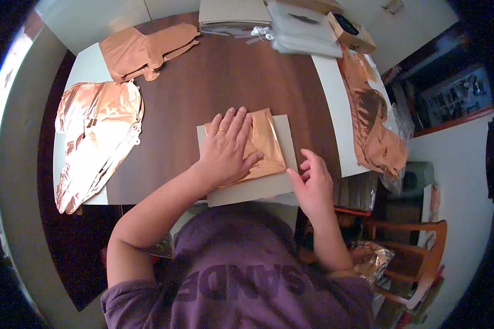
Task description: Packaging rose gold foil balloons into retail packaging with cardboard backing and plastic sleeves.
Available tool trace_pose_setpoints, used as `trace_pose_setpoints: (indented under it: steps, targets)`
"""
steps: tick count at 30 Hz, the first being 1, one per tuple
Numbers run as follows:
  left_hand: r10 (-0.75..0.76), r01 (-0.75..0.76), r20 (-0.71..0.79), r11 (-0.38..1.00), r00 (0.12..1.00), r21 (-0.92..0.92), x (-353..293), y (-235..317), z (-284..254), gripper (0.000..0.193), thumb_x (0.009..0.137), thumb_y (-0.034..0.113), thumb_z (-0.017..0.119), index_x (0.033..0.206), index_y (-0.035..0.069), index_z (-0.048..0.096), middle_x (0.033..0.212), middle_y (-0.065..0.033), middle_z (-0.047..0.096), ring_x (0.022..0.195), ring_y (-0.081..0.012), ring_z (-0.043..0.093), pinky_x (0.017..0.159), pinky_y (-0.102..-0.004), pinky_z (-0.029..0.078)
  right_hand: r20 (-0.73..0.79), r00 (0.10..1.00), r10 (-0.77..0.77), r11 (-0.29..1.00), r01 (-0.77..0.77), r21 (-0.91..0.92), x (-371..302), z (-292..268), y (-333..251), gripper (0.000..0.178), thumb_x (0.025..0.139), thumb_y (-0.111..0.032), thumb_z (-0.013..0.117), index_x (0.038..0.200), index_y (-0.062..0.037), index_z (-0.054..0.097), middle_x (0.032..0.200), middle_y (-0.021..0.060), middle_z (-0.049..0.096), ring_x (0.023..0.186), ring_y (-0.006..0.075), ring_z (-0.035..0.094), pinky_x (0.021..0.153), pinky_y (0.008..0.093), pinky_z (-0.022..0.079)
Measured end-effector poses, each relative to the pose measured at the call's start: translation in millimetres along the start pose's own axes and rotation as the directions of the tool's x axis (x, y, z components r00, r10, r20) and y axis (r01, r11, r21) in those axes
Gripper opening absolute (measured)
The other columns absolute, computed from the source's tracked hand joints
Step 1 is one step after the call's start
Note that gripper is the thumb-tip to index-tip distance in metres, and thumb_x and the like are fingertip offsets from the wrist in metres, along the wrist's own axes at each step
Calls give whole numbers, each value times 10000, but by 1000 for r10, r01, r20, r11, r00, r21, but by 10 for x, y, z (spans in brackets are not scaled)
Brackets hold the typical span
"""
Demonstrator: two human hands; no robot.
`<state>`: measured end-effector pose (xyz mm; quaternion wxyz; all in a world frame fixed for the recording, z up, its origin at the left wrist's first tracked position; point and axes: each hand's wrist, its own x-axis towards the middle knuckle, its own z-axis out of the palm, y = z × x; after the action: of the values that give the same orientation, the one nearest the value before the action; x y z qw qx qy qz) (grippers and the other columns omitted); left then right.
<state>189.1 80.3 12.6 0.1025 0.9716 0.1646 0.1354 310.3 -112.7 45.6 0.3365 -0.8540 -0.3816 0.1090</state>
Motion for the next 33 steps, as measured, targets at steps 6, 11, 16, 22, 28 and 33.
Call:
trace_pose_setpoints:
  steps: [6,11,16,22,28,33]
  targets:
    - [-5,1,40,997,999,79,-29,1,-17,832,929,569,429,1462,-57,294,1514,-214,321,1418,-367,261,1165,-497,164,74,996,52,991,-60,123,-49,-33,10,490,797,-136,742,1232,-42,536,1024,157,593,884,280,623,755,383,523]
    - [30,-31,13,999,999,41,-51,-65,26,814,929,567,435,1442,-57,336,1505,-214,339,1414,-369,278,1160,-498,180,203,841,-502,818,538,-204,-230,-139,-114,737,631,-240,849,1289,-97,549,1343,128,489,1261,324,451,1062,482,356]
    - [66,-65,-15,998,998,23,-53,-96,6,799,926,565,442,1423,-56,370,1490,-216,361,1401,-369,302,1153,-507,191,207,812,-545,766,583,-272,-173,-22,124,653,708,-269,796,1284,-90,546,1296,125,521,1175,312,518,1035,488,379]
    - [63,-63,0,998,998,16,-56,-100,-8,797,913,551,486,1436,-35,353,1499,-214,349,1407,-368,296,1155,-511,185,151,800,-581,763,600,-242,-93,10,65,565,712,-231,787,1217,-83,583,1222,114,558,1098,302,553,949,457,436]
    - [37,-37,13,999,999,18,-101,-91,1,796,920,543,475,1444,-39,334,1505,-219,336,1416,-367,277,1161,-507,170,-69,933,-353,928,340,-150,-361,20,41,314,739,-169,805,963,-46,623,1012,101,640,845,248,620,737,354,503]
    - [41,-41,31,999,999,22,-134,9,-37,792,934,540,436,1439,-61,332,1497,-225,342,1413,-367,278,1158,-515,173,298,911,283,738,-406,540,-665,199,222,220,879,-214,714,921,-33,596,784,42,650,606,101,555,574,244,452]
